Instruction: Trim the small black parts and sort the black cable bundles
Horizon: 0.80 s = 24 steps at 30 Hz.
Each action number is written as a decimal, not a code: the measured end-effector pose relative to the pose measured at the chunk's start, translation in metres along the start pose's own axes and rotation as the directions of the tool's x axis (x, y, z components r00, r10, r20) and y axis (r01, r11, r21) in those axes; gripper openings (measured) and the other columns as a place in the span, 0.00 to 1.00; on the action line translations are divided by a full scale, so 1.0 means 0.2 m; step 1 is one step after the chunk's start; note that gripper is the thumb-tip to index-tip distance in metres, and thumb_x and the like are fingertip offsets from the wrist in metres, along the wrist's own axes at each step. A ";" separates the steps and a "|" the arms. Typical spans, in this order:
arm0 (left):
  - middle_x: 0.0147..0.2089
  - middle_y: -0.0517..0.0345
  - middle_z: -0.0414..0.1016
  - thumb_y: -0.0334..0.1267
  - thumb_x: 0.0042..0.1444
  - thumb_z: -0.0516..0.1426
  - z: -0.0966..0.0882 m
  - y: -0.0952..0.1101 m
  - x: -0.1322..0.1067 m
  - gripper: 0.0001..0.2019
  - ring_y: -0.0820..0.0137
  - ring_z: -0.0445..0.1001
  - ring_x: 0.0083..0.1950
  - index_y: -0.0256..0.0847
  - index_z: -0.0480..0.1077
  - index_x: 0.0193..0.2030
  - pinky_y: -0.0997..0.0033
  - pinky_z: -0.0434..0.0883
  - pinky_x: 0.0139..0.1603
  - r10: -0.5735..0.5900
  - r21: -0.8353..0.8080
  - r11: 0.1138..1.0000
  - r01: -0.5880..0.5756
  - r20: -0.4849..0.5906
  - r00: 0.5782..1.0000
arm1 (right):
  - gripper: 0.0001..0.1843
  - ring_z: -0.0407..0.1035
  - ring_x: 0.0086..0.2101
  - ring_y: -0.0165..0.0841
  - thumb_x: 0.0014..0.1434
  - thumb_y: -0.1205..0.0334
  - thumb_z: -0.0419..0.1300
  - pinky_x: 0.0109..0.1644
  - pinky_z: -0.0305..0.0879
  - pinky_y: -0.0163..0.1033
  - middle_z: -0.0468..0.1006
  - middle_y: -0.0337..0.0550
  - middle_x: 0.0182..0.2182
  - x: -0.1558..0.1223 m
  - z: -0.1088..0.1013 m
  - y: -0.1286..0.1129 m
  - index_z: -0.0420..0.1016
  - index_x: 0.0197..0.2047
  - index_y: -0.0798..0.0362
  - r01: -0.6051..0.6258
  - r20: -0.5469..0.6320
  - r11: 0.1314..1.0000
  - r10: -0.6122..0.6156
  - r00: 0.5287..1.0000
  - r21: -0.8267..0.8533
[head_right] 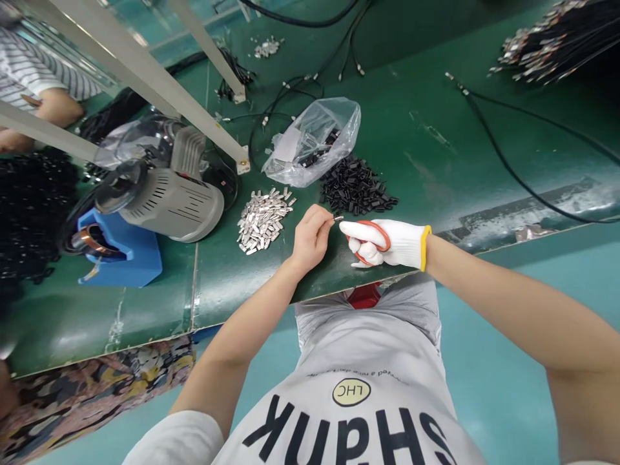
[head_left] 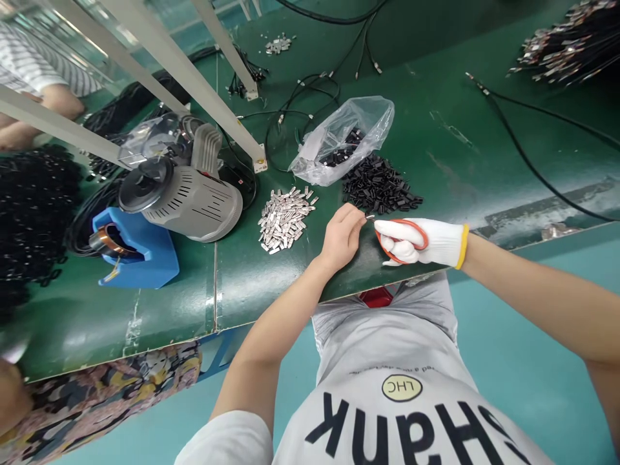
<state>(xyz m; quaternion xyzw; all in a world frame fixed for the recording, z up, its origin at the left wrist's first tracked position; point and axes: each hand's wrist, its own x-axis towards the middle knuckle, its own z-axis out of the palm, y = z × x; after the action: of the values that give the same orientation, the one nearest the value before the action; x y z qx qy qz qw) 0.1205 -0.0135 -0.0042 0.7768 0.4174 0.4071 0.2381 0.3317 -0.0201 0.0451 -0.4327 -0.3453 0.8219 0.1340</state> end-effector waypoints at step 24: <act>0.46 0.53 0.80 0.45 0.68 0.56 0.01 0.00 0.01 0.14 0.72 0.78 0.37 0.42 0.74 0.54 0.68 0.76 0.47 -0.176 -0.063 0.983 0.171 -0.079 0.981 | 0.25 0.55 0.17 0.24 0.59 0.37 0.65 0.49 0.76 0.47 0.62 0.30 0.13 0.01 0.04 0.02 0.71 0.28 0.52 0.074 0.039 0.997 -0.073 0.997 -0.026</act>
<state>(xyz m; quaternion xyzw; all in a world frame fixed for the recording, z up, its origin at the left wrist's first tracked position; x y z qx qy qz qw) 0.1218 -0.0115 -0.0044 0.7126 0.4817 0.4286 0.2764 0.3245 -0.0247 0.0438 -0.4058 -0.3747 0.8198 0.1516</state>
